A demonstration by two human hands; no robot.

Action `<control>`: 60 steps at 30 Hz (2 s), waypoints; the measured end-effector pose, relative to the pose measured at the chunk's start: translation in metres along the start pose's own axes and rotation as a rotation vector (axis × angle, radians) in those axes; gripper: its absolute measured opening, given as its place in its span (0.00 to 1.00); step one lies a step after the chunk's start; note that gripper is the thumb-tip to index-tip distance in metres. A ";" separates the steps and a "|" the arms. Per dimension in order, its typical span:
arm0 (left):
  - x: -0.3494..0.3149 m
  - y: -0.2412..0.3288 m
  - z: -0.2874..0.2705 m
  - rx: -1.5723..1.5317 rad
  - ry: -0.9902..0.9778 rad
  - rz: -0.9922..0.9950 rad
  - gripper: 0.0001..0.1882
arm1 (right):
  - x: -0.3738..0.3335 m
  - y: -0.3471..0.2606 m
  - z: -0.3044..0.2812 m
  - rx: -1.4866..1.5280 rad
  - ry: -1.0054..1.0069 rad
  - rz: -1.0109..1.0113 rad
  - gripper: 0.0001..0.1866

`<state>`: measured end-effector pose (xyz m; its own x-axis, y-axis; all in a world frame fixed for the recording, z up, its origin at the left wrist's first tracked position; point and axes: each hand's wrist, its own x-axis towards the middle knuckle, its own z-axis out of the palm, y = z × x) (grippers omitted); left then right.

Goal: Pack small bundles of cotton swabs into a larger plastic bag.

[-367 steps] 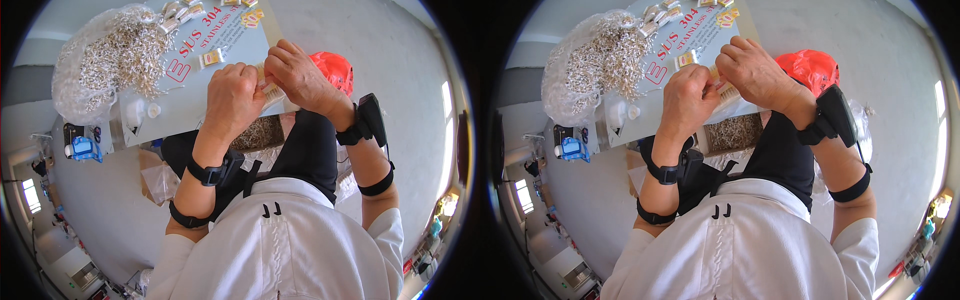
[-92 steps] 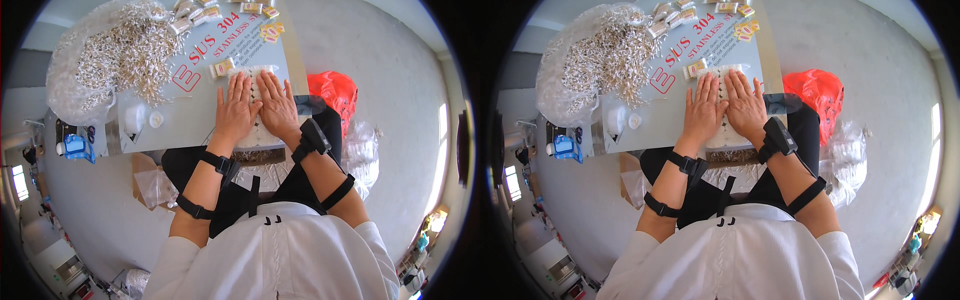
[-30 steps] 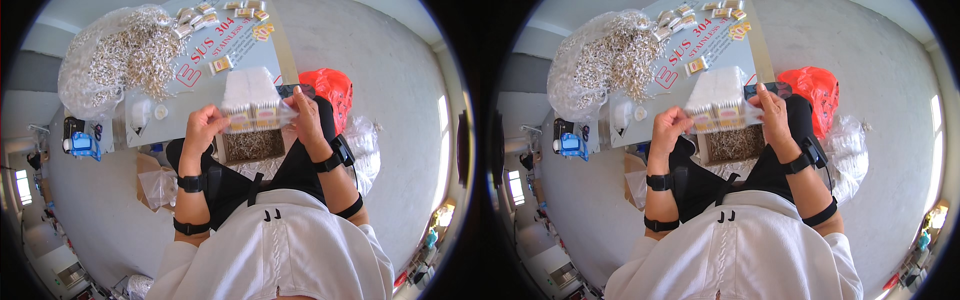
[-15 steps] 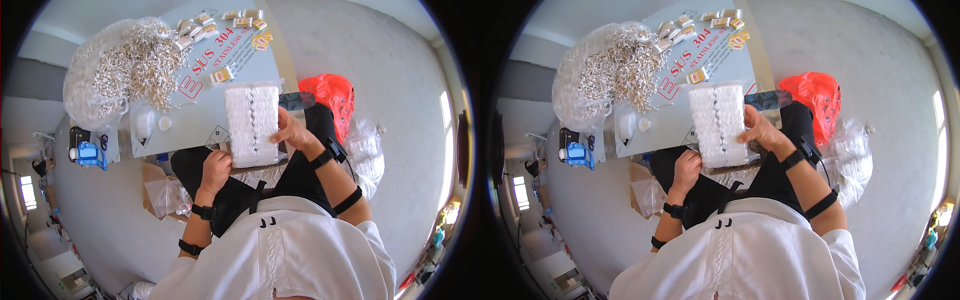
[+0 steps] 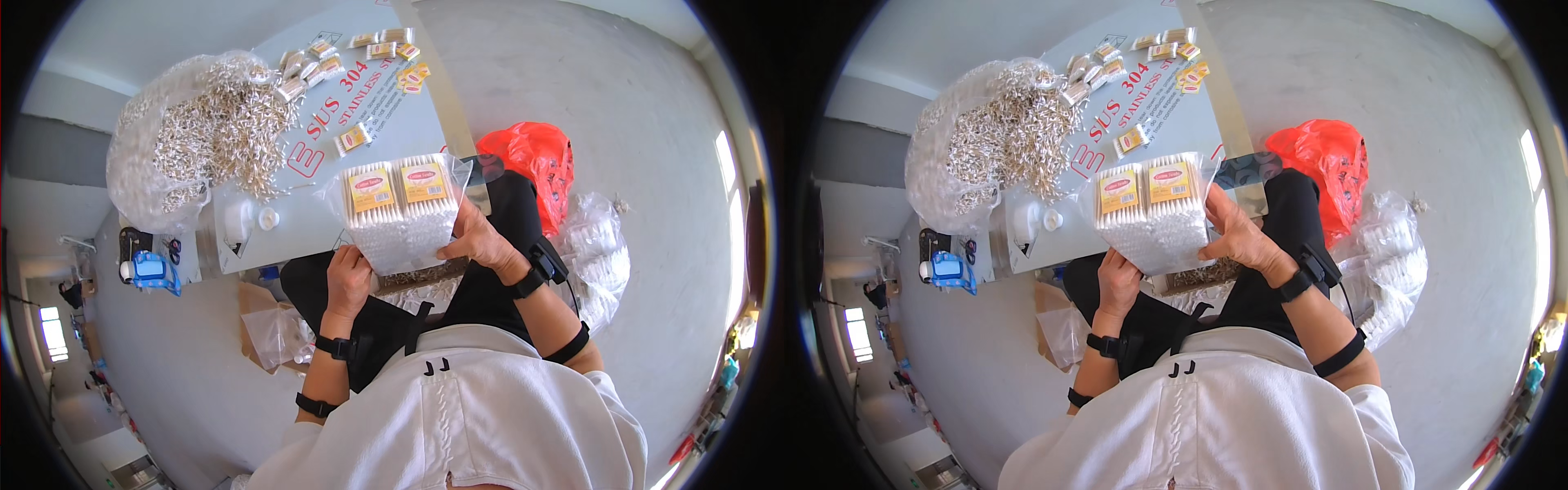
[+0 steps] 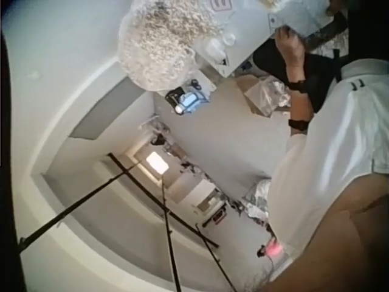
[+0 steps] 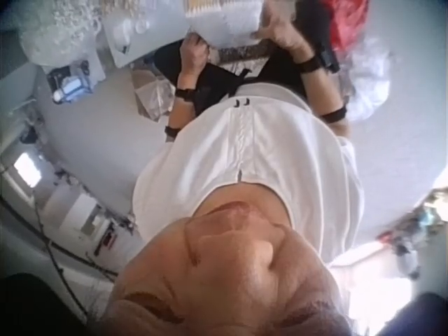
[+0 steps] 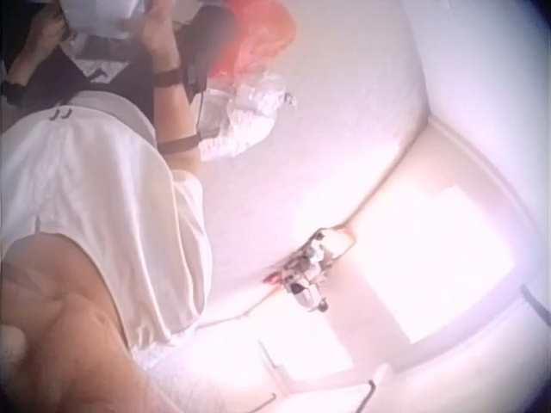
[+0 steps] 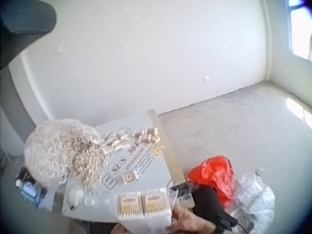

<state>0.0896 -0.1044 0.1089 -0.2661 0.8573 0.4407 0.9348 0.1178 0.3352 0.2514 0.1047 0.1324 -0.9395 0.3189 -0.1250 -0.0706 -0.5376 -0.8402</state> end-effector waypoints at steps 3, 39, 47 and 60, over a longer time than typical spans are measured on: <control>0.003 0.002 -0.003 -0.001 -0.017 -0.011 0.07 | -0.003 0.001 -0.001 -0.003 0.008 -0.029 0.62; 0.047 0.046 -0.004 -1.286 0.489 -0.704 0.32 | -0.002 0.043 -0.015 0.695 0.423 -0.125 0.32; 0.039 0.049 0.014 -1.596 0.290 -0.725 0.41 | -0.019 0.033 0.035 0.313 0.415 -0.423 0.46; 0.009 0.024 0.007 -1.758 0.296 -0.821 0.40 | -0.085 -0.039 -0.018 -0.094 0.051 -0.354 0.59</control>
<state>0.1114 -0.0900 0.1152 -0.6404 0.7449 -0.1871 -0.5961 -0.3285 0.7326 0.3403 0.1129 0.1664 -0.8444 0.5120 0.1577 -0.3547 -0.3137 -0.8808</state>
